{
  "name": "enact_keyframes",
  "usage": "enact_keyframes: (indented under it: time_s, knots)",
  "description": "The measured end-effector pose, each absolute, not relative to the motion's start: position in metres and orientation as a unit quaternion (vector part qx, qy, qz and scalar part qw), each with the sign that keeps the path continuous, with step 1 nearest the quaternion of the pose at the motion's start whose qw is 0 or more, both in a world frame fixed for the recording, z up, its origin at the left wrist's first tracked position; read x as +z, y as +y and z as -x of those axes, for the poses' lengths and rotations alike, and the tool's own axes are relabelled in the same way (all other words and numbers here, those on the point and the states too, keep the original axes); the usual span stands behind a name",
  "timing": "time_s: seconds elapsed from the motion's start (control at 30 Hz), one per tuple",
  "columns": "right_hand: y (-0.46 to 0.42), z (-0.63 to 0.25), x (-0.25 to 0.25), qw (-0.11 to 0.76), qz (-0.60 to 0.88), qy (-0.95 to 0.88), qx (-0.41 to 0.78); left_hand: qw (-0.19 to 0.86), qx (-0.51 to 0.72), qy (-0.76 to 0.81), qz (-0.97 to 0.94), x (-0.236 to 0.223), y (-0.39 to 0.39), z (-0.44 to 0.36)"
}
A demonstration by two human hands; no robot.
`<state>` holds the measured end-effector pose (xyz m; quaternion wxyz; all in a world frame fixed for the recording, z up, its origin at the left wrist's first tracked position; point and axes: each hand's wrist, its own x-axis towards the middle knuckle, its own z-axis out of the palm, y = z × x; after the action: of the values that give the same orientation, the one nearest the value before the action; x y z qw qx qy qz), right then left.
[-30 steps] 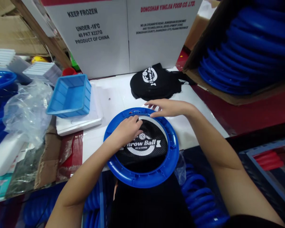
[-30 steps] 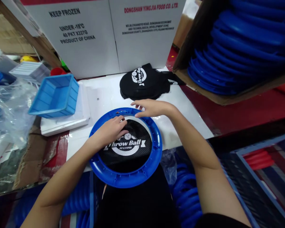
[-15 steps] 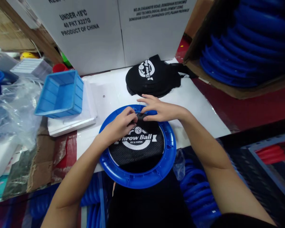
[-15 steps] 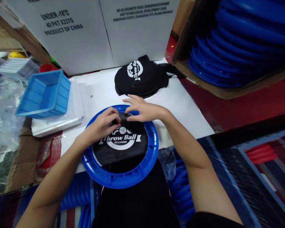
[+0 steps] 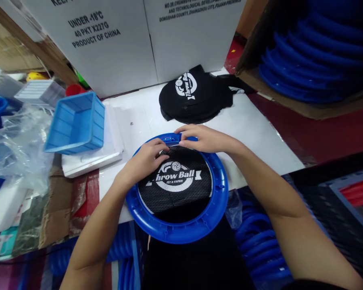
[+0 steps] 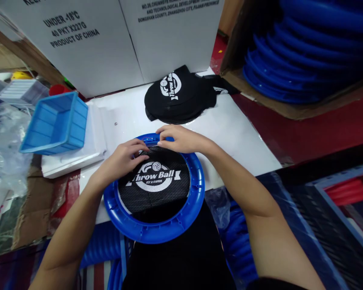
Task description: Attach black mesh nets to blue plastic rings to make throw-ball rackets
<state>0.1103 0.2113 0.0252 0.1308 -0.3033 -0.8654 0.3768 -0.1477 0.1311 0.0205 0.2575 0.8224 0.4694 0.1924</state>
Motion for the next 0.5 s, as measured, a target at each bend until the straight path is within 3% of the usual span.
enact_keyframes:
  time_s: [0.5]
  knots:
    - [0.209,-0.097,0.007,0.208,0.334,-0.864,0.313,0.213,0.222,0.447,-0.84,0.015,0.136,0.152]
